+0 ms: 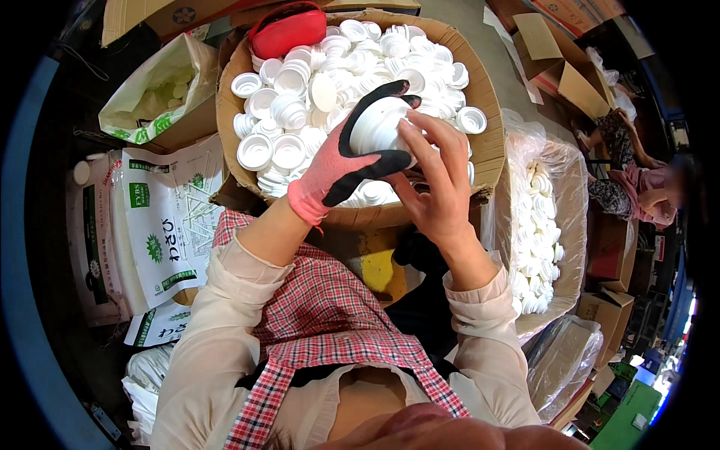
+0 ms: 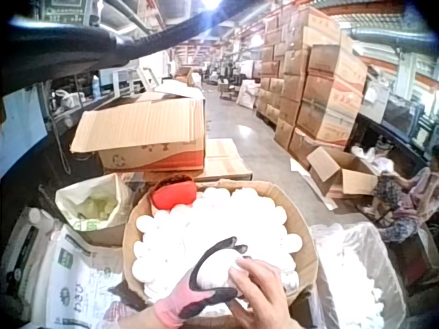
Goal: The person repeatedly picks up small white plastic cups from a large cardboard box, wipes the rim of each cup with a brown cloth, and places the cleaned cups into a second box. The process is continuous and repetitive.
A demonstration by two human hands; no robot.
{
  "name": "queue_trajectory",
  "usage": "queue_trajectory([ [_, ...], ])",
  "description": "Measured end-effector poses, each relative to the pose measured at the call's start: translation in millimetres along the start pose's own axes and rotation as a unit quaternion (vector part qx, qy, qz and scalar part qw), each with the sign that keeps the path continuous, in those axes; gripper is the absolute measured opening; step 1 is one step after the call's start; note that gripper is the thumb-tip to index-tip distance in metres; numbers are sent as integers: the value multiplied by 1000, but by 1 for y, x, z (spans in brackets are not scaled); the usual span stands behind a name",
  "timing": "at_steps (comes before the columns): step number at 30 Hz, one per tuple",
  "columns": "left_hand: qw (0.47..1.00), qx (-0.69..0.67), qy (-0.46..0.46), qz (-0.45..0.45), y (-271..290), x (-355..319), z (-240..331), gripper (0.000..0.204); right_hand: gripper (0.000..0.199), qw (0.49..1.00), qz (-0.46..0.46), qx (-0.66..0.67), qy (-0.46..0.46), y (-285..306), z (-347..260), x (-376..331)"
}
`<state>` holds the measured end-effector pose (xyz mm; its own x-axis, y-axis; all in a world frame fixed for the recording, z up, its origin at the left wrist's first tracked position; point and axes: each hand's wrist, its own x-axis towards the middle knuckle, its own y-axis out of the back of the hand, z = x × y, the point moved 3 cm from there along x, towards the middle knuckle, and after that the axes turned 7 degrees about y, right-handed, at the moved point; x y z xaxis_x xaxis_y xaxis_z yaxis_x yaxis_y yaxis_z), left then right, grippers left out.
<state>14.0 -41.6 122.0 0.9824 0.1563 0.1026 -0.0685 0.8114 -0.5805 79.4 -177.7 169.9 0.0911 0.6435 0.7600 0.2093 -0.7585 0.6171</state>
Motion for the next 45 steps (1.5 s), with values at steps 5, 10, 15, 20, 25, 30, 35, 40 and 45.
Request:
queue_trajectory([
  [5,990,138,-28,-8,-17,7,3,75,52,829,173,392,-361,-12,22,-14],
  [10,954,294,-54,8,-1,8,-28,75,68,816,164,310,-460,-17,23,-6],
  [15,969,238,-25,55,-5,4,-38,68,59,814,167,295,-472,-13,33,-15],
  [20,980,200,-17,20,0,25,-21,53,60,709,-18,555,-435,-14,44,-24],
  [25,989,143,16,41,16,29,-34,48,64,771,172,382,-479,85,114,-106],
  [30,973,206,72,73,8,32,-28,39,82,706,177,-236,-644,225,229,-307],
  [35,954,265,97,105,12,35,-25,36,77,666,24,-361,-653,230,261,-395],
  [40,960,210,10,186,47,36,-5,36,51,666,-110,-431,-599,196,267,-352],
  [45,966,98,-76,226,72,29,19,40,26,932,-47,-135,-332,91,243,-187],
])
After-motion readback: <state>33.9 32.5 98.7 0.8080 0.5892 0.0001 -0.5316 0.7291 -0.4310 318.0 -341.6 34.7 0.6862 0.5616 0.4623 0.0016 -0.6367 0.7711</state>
